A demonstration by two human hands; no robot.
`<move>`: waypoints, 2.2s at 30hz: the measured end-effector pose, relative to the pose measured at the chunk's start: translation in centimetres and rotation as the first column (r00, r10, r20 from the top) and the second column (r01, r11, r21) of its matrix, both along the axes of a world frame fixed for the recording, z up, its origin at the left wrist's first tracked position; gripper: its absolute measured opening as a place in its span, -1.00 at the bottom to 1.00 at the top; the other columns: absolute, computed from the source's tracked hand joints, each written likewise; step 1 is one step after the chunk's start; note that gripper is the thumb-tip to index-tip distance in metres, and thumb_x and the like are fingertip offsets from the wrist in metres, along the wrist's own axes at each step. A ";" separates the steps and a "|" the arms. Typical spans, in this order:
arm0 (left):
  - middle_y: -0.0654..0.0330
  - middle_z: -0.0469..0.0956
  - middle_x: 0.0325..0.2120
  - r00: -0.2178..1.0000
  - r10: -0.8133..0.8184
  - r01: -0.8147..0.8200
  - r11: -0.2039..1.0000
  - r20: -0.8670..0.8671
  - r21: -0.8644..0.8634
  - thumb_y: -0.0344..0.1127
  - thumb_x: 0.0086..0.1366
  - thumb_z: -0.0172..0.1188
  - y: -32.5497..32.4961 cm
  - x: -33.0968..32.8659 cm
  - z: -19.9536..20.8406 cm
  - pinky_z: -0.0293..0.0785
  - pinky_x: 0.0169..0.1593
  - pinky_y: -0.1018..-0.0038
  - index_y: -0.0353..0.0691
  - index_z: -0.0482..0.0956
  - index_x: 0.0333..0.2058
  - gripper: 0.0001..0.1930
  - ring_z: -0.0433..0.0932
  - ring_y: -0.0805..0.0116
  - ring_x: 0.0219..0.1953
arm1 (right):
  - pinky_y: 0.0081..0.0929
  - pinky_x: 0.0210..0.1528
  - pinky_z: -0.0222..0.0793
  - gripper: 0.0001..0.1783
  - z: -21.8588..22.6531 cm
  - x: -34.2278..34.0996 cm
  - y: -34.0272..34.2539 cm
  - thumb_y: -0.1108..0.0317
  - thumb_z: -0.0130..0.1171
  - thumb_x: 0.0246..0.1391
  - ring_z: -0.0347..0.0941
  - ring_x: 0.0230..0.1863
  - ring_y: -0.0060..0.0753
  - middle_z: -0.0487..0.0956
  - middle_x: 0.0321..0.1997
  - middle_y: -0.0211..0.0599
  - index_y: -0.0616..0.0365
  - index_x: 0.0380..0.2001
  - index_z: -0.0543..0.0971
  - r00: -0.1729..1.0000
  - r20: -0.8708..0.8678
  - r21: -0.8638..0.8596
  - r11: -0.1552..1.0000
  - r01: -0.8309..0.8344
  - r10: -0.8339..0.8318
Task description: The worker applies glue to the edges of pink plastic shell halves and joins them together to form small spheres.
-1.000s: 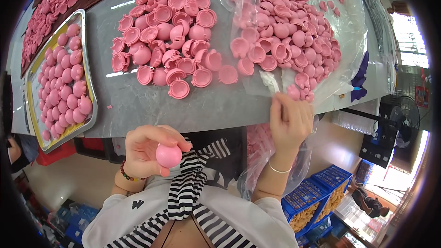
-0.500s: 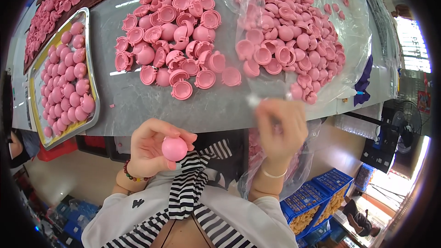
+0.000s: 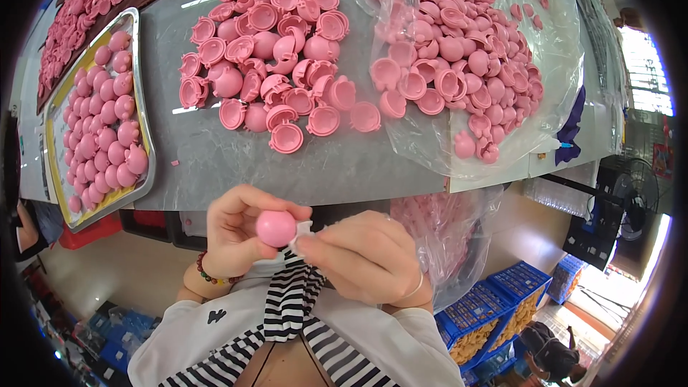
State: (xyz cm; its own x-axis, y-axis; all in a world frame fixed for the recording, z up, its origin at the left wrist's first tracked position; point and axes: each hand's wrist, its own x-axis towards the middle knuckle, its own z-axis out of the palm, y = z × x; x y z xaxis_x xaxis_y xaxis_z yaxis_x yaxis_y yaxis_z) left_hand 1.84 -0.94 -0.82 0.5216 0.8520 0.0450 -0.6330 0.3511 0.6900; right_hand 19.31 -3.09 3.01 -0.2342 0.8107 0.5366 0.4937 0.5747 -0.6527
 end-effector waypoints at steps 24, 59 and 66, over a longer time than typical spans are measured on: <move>0.10 0.27 0.03 -0.587 0.703 0.211 0.611 -0.400 0.763 -0.32 0.18 -0.14 5.5 -12.8 2.8 -0.11 0.17 0.22 -0.03 0.39 -0.05 -0.66 0.02 0.03 0.17 | -0.52 -0.37 0.01 -0.85 -1.7 5.2 4.2 0.50 0.15 -0.38 0.14 -0.64 -0.48 0.21 -0.73 -0.47 0.12 -0.57 0.47 0.697 0.475 0.146 0.829 0.539 -0.537; 0.02 0.40 -0.50 0.984 0.166 -0.163 0.985 0.059 -0.059 -0.24 0.31 -0.24 0.3 0.1 0.4 0.27 -0.61 0.63 -0.30 0.28 -0.24 -0.76 0.30 0.49 -0.68 | -0.52 -0.42 0.31 -0.53 -1.7 4.7 -0.1 0.05 0.04 -0.06 0.38 -0.45 -0.35 0.49 -0.42 0.00 0.33 -0.35 0.35 0.616 -0.760 -0.277 0.961 -0.016 -0.209; 0.07 0.36 -0.30 0.994 0.096 -0.092 0.992 -0.046 0.085 -0.54 0.08 0.06 -0.1 1.4 0.1 0.42 -0.40 0.59 -0.35 0.37 -0.22 -0.76 0.45 0.40 -0.37 | -0.46 -0.34 0.38 -0.52 -2.3 -0.8 -0.1 0.28 -0.03 0.02 0.43 -0.38 -0.36 0.48 -0.32 -0.02 0.45 -0.08 0.22 0.563 -0.826 -0.324 0.798 -0.508 0.023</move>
